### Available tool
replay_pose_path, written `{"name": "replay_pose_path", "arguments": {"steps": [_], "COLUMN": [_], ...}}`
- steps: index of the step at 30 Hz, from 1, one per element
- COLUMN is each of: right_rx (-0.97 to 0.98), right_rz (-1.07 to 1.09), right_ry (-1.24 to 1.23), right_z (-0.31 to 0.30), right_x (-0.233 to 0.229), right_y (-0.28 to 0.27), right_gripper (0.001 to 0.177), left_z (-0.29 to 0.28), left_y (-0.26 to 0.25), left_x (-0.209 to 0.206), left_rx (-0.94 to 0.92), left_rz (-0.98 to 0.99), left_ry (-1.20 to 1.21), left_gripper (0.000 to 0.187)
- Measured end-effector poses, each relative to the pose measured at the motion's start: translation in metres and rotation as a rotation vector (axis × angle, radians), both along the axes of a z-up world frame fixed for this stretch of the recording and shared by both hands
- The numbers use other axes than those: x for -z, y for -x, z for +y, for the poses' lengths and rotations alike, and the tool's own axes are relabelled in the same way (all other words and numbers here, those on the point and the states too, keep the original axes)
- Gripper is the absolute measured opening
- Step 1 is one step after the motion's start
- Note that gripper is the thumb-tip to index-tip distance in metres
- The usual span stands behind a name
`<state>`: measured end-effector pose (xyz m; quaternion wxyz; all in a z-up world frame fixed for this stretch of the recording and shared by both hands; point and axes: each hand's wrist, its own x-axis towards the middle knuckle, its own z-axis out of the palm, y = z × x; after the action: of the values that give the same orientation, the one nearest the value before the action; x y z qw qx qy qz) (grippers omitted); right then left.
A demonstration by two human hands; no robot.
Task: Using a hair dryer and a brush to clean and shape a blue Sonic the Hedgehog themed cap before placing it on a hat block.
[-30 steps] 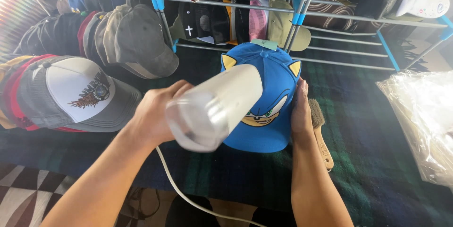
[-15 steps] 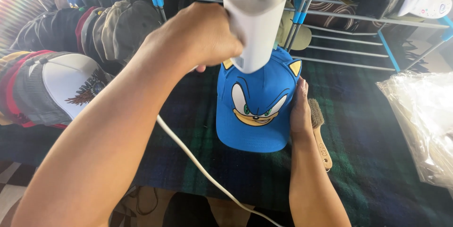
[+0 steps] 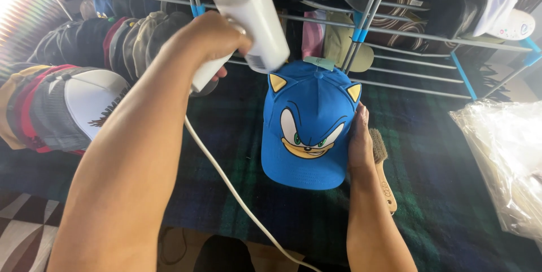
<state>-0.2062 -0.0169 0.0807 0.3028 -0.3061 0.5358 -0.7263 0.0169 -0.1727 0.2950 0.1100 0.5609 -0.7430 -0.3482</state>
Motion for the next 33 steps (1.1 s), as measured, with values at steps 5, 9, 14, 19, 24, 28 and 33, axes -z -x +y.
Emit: {"name": "replay_pose_path", "arguments": {"steps": [5, 9, 14, 19, 24, 28, 33], "right_rx": [0.034, 0.053, 0.080, 0.133, 0.165, 0.144, 0.152], "right_rz": [0.047, 0.222, 0.272, 0.224, 0.161, 0.197, 0.009], "right_ry": [-0.021, 0.127, 0.037, 0.006, -0.066, -0.041, -0.075], "right_z": [0.001, 0.004, 0.018, 0.008, 0.022, 0.024, 0.020], "right_x": [-0.001, 0.019, -0.026, 0.001, -0.021, -0.035, -0.039], "right_y": [-0.003, -0.002, -0.046, -0.020, -0.048, -0.057, -0.072], "right_gripper": [0.073, 0.059, 0.064, 0.068, 0.067, 0.063, 0.068], "left_z": [0.029, 0.035, 0.074, 0.019, -0.012, 0.049, 0.096], "left_y": [-0.040, -0.068, -0.051, -0.041, -0.050, -0.074, -0.077], "left_x": [0.002, 0.028, 0.037, 0.078, 0.132, 0.157, 0.173], "left_rx": [-0.073, 0.101, 0.136, 0.084, -0.185, -0.349, -0.308], "left_rz": [0.009, 0.059, 0.051, 0.223, 0.448, 0.763, 0.799], "left_ry": [0.150, 0.359, 0.359, 0.337, 0.108, -0.174, -0.290], "left_gripper": [0.042, 0.063, 0.063, 0.062, 0.073, 0.055, 0.048]}}
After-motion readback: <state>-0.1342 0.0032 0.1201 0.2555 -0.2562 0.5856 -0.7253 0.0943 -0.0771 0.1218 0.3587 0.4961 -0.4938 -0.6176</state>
